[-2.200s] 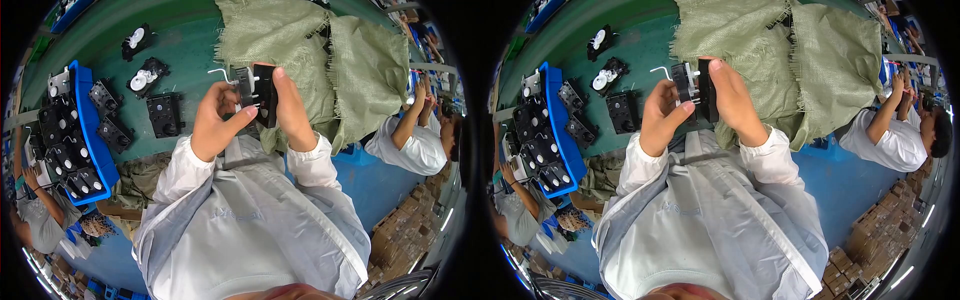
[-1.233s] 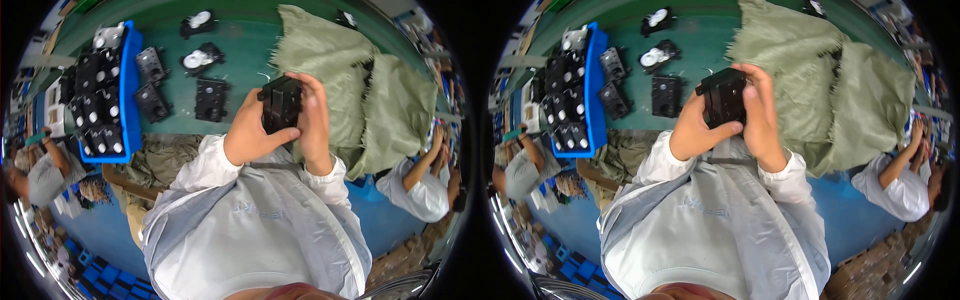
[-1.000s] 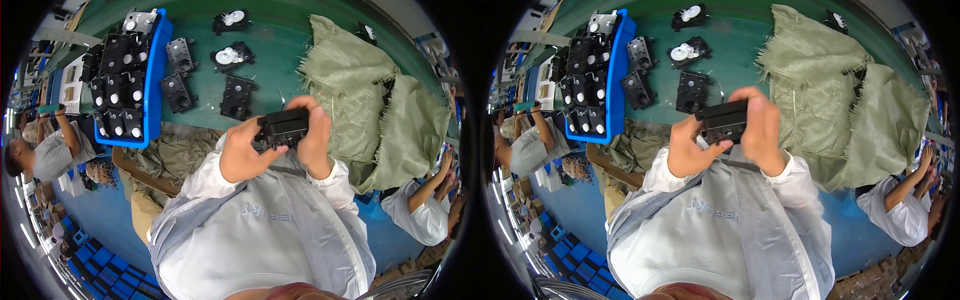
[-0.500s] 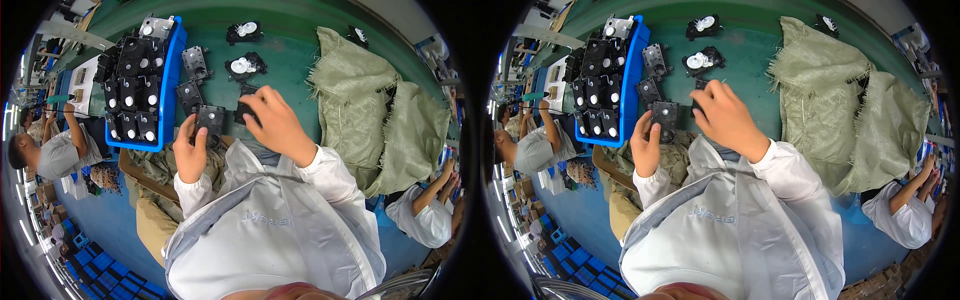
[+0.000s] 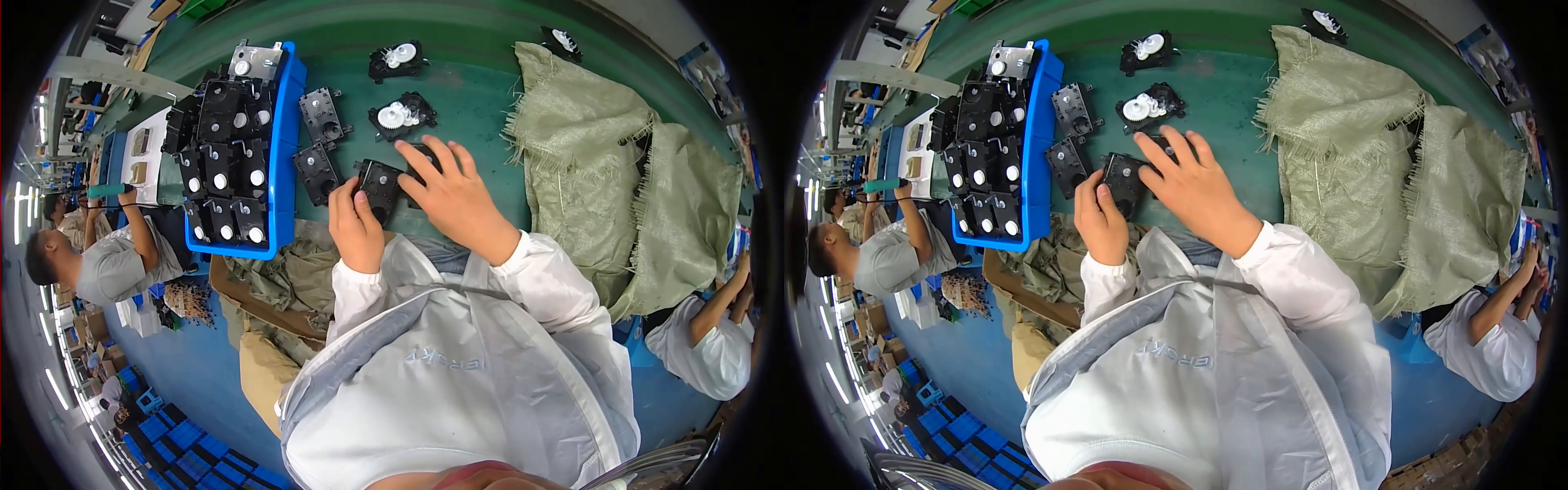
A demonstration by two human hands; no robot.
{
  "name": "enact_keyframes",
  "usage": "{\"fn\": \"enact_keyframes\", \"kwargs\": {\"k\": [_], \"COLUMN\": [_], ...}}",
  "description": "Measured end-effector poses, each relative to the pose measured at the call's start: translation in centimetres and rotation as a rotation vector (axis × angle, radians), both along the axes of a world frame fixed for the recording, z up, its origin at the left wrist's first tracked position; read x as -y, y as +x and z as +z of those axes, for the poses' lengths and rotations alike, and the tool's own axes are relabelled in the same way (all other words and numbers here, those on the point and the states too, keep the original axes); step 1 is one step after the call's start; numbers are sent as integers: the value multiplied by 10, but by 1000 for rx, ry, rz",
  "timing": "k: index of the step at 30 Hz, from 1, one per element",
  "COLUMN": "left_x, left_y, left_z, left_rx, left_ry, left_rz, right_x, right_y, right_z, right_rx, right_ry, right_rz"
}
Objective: Manually assemble and inspect mechanical components on a factory production line.
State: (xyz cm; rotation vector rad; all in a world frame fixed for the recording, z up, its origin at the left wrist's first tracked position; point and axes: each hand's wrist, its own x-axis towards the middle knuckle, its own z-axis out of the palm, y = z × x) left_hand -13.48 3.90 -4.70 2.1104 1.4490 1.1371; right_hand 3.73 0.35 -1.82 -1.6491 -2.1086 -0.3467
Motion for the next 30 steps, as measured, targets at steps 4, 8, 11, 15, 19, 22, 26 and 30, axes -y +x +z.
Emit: {"fn": "enact_keyframes", "kwargs": {"k": [4,8,11,15,19,22,26,30], "left_x": [-2,-3,-14,-31,-43,-33,-43,-79], "left_y": [8,4,0,-14,-27,-32,-27,-12], "left_z": [-5,-11,3,4,-6,0,19,66], "left_rx": [90,-413,-354,-343,-459,-470,-493,-518], "left_ry": [-54,54,138,230,303,287,303,288], "left_rz": [39,188,238,289,266,238,220,85], "right_x": [15,33,47,48,41,41,35,34], "right_y": [12,19,23,21,2,-20,-32,-44], "right_z": [-1,11,20,20,13,6,-6,-6], "right_rx": [18,-20,-106,-205,-226,-221,-188,-165], "right_ry": [-50,-136,-181,-215,-119,-107,-111,-123], "right_rz": [-45,-64,-71,-67,-47,7,34,33]}}
